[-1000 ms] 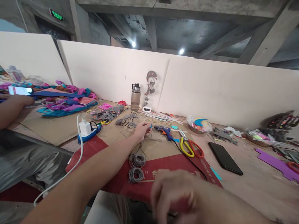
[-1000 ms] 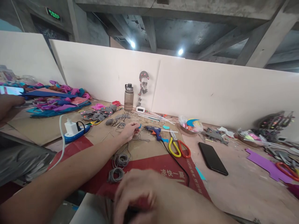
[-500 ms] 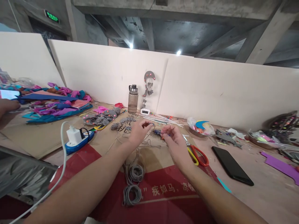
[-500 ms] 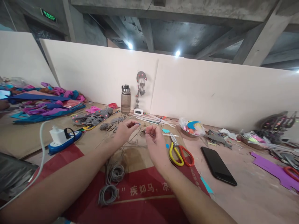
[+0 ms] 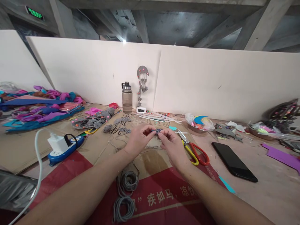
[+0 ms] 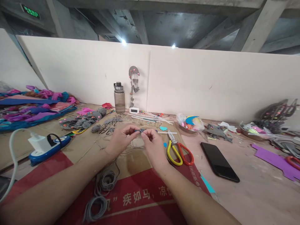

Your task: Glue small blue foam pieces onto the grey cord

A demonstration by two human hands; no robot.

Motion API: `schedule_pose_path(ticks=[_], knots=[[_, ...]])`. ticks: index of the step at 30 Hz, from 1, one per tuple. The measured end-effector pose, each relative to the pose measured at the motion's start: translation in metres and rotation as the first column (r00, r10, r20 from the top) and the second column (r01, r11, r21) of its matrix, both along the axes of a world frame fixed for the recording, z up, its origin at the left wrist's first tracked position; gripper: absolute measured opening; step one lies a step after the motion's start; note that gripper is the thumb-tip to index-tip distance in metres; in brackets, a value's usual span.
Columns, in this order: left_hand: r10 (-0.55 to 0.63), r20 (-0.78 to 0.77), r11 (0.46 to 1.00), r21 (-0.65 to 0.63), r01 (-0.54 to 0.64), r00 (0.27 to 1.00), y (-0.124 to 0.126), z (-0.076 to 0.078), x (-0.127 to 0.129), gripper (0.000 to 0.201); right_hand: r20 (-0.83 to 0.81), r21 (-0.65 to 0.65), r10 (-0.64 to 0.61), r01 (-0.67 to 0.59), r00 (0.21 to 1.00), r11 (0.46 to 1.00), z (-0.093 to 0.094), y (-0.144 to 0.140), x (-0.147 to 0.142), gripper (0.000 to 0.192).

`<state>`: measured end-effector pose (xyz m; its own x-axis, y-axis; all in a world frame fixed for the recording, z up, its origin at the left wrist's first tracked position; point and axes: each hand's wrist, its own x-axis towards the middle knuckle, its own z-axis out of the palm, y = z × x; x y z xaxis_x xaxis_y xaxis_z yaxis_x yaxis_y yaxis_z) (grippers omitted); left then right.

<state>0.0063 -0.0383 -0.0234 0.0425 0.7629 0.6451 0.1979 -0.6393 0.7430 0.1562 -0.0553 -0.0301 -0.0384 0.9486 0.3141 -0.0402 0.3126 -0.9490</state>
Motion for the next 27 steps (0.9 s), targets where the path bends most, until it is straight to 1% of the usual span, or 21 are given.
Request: schedule_pose_path(ticks=[4, 8, 12, 14, 17, 20, 24, 27], knots=[[-0.011, -0.003, 0.999, -0.044, 0.011, 1.000, 0.000, -0.001, 0.001, 0.010, 0.117, 0.064, -0.091, 0.084, 0.989, 0.994, 0.004, -0.003, 0.002, 0.023], [-0.038, -0.011, 0.995, -0.097, 0.037, 0.999, 0.000, -0.005, 0.001, 0.007, 0.204, 0.101, -0.110, 0.091, 0.973, 0.991, 0.009, -0.008, 0.002, 0.023], [-0.083, 0.018, 0.986, -0.140, 0.085, 0.996, -0.001, -0.008, 0.003, 0.010, 0.212, 0.126, -0.105, 0.080, 0.972, 0.989, 0.007, -0.009, 0.002, 0.023], [-0.088, 0.031, 0.983, -0.159, 0.092, 0.996, -0.002, -0.009, 0.004, 0.011, 0.214, 0.141, -0.104, 0.075, 0.971, 0.987, 0.006, -0.007, 0.003, 0.024], [-0.077, 0.010, 0.981, -0.180, 0.078, 0.997, -0.002, -0.009, 0.005, 0.015, 0.221, 0.153, -0.109, 0.076, 0.969, 0.985, 0.006, -0.007, 0.003, 0.025], [-0.098, -0.012, 0.980, -0.173, 0.094, 0.995, -0.002, -0.010, 0.004, 0.018, 0.229, 0.161, -0.110, 0.074, 0.967, 0.984, 0.007, -0.010, 0.003, 0.027], [-0.121, 0.037, 0.972, -0.196, 0.126, 0.992, -0.003, -0.008, 0.004, 0.021, 0.235, 0.172, -0.085, 0.045, 0.968, 0.984, 0.008, -0.013, 0.003, 0.029], [-0.093, 0.019, 0.975, -0.200, 0.095, 0.995, -0.005, -0.007, 0.004, 0.020, 0.253, 0.178, -0.098, 0.053, 0.962, 0.983, 0.006, -0.013, 0.003, 0.031]])
